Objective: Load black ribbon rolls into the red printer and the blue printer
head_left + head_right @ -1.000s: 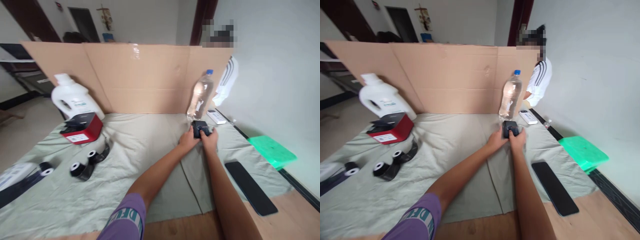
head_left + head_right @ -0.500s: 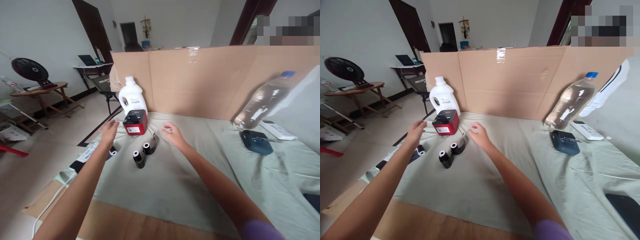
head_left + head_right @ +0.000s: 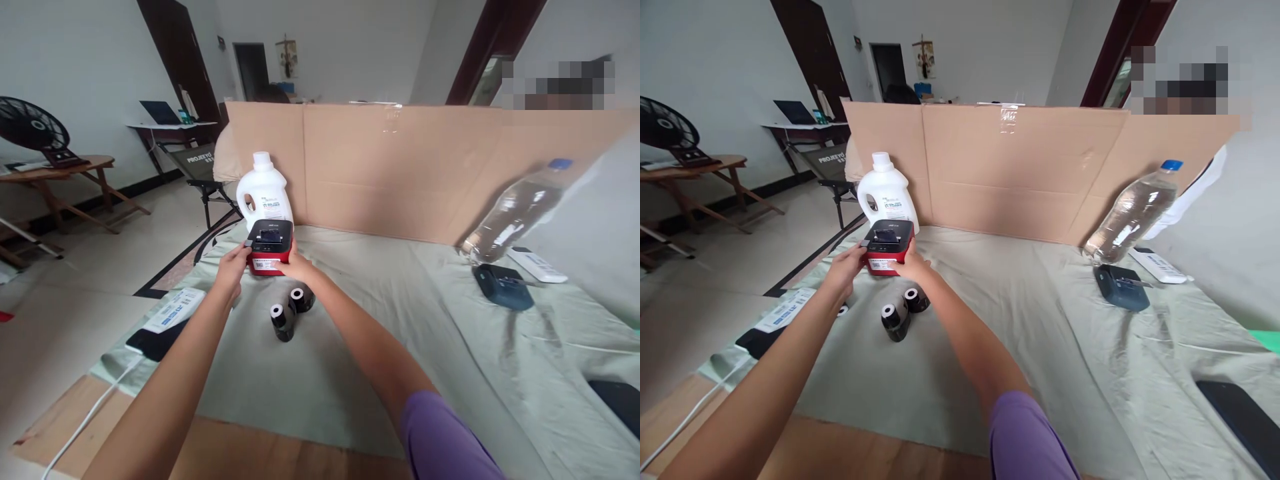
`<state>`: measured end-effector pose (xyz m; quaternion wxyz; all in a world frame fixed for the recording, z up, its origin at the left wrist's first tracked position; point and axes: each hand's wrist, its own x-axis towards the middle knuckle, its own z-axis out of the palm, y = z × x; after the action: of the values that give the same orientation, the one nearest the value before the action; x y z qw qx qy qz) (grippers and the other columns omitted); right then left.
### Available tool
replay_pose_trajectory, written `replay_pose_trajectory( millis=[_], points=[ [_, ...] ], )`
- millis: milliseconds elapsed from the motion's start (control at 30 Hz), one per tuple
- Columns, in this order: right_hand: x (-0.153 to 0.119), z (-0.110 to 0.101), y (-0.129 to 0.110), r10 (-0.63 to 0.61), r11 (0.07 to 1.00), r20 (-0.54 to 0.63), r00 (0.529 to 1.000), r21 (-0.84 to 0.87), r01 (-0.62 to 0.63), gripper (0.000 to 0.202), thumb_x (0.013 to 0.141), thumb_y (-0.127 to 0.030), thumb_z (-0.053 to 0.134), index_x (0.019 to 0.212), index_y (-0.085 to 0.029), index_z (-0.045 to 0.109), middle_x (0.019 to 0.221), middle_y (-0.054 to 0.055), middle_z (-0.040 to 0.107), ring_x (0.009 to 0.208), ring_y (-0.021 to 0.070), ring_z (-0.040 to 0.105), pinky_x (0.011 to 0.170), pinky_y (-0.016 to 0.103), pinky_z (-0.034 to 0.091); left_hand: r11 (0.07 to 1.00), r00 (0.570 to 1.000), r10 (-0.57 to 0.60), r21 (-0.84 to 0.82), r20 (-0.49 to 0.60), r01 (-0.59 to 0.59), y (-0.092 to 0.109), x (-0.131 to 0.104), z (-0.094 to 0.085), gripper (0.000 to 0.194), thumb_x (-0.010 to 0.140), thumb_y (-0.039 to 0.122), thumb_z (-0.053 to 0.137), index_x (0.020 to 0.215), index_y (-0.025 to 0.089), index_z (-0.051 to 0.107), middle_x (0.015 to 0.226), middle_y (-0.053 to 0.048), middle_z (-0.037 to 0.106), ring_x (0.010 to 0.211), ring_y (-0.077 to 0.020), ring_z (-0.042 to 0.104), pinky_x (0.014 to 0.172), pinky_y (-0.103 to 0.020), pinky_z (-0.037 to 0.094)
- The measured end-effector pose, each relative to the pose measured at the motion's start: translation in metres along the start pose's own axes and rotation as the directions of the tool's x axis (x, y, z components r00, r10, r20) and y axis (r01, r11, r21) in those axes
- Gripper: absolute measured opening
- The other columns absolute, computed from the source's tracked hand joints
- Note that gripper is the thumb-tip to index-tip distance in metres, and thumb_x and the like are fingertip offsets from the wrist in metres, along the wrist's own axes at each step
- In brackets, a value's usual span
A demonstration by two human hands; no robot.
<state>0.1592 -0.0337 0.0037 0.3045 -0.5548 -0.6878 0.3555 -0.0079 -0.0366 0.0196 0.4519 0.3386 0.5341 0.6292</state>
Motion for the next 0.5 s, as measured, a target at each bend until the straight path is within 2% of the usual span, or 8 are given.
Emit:
replay_pose_trajectory(
  millis=[67, 133, 200, 267, 333, 367, 433, 500],
  points=[
    [-0.020, -0.008, -0.002, -0.124, 0.985, -0.075, 0.989, 0.115, 0.132, 0.110, 0.088, -0.041, 0.066, 0.157, -0.018, -0.016, 0.149, 0.016, 0.047, 0.132, 0.0290, 0.051, 0.112, 0.047, 0.039, 0.998, 0.998, 0.067, -0.012, 0.013, -0.067, 0.015, -0.022, 0.007, 0.032, 0.081, 0.015, 0.064, 0.112, 0.014, 0.072, 0.107, -0.005, 0.074, 0.088, -0.0106, 0.068, 0.097, -0.029, 0.053],
    [-0.045, -0.021, -0.004, -0.222, 0.955, -0.176, 0.959, 0.159, 0.250, 0.106, 0.090, -0.040, 0.063, 0.157, -0.021, -0.018, 0.151, 0.012, 0.044, 0.134, 0.0260, 0.049, 0.111, 0.043, 0.041, 0.995, 0.993, 0.100, -0.026, 0.057, -0.099, 0.030, -0.051, 0.018, 0.035, 0.084, 0.016, 0.062, 0.118, 0.013, 0.069, 0.116, -0.006, 0.073, 0.093, -0.0105, 0.068, 0.103, -0.034, 0.051],
    [-0.077, -0.040, -0.004, -0.310, 0.923, -0.283, 0.908, 0.140, 0.359, 0.102, 0.092, -0.040, 0.060, 0.157, -0.025, -0.017, 0.156, 0.009, 0.038, 0.138, 0.0245, 0.044, 0.114, 0.041, 0.038, 0.986, 0.978, 0.166, -0.035, 0.127, -0.163, 0.039, -0.085, 0.032, 0.040, 0.086, 0.020, 0.063, 0.125, 0.013, 0.066, 0.124, -0.008, 0.070, 0.103, -0.0130, 0.067, 0.109, -0.038, 0.047],
    [-0.116, -0.061, 0.003, -0.373, 0.898, -0.388, 0.843, 0.078, 0.434, 0.098, 0.093, -0.041, 0.058, 0.158, -0.026, -0.014, 0.158, 0.009, 0.032, 0.143, 0.0245, 0.037, 0.117, 0.042, 0.034, 0.961, 0.938, 0.273, -0.025, 0.211, -0.274, 0.038, -0.122, 0.048, 0.044, 0.087, 0.029, 0.064, 0.128, 0.014, 0.064, 0.129, -0.008, 0.068, 0.119, -0.0177, 0.062, 0.114, -0.039, 0.043],
    [-0.159, -0.080, 0.016, -0.368, 0.909, -0.475, 0.799, -0.005, 0.416, 0.094, 0.093, -0.043, 0.057, 0.159, -0.025, -0.008, 0.158, 0.011, 0.030, 0.144, 0.0266, 0.032, 0.118, 0.045, 0.030, 0.923, 0.882, 0.362, 0.019, 0.302, -0.385, 0.027, -0.160, 0.062, 0.046, 0.089, 0.037, 0.063, 0.131, 0.017, 0.063, 0.133, -0.006, 0.065, 0.130, -0.0207, 0.056, 0.117, -0.038, 0.039],
    [-0.182, -0.088, 0.025, -0.344, 0.926, -0.502, 0.794, -0.039, 0.376, 0.091, 0.094, -0.043, 0.056, 0.159, -0.025, -0.004, 0.157, 0.012, 0.030, 0.144, 0.0277, 0.030, 0.119, 0.047, 0.029, 0.905, 0.857, 0.381, 0.051, 0.347, -0.423, 0.018, -0.177, 0.069, 0.048, 0.090, 0.039, 0.062, 0.132, 0.018, 0.062, 0.135, -0.006, 0.064, 0.132, -0.0213, 0.054, 0.118, -0.037, 0.038],
    [-0.222, -0.099, 0.046, -0.305, 0.949, -0.513, 0.802, -0.092, 0.302, 0.087, 0.094, -0.043, 0.054, 0.159, -0.025, -0.001, 0.155, 0.014, 0.031, 0.144, 0.0295, 0.030, 0.118, 0.050, 0.028, 0.887, 0.823, 0.371, 0.097, 0.431, -0.451, -0.003, -0.208, 0.078, 0.051, 0.091, 0.043, 0.059, 0.136, 0.018, 0.059, 0.138, -0.006, 0.061, 0.134, -0.0224, 0.053, 0.117, -0.035, 0.039],
    [-0.253, -0.103, 0.068, -0.264, 0.964, -0.508, 0.820, -0.121, 0.235, 0.086, 0.094, -0.044, 0.053, 0.159, -0.025, 0.000, 0.154, 0.015, 0.031, 0.144, 0.0303, 0.030, 0.118, 0.052, 0.029, 0.894, 0.803, 0.330, 0.107, 0.497, -0.434, -0.027, -0.228, 0.085, 0.055, 0.092, 0.046, 0.056, 0.139, 0.018, 0.057, 0.141, -0.007, 0.059, 0.134, -0.0230, 0.053, 0.116, -0.034, 0.041]
  ],
)
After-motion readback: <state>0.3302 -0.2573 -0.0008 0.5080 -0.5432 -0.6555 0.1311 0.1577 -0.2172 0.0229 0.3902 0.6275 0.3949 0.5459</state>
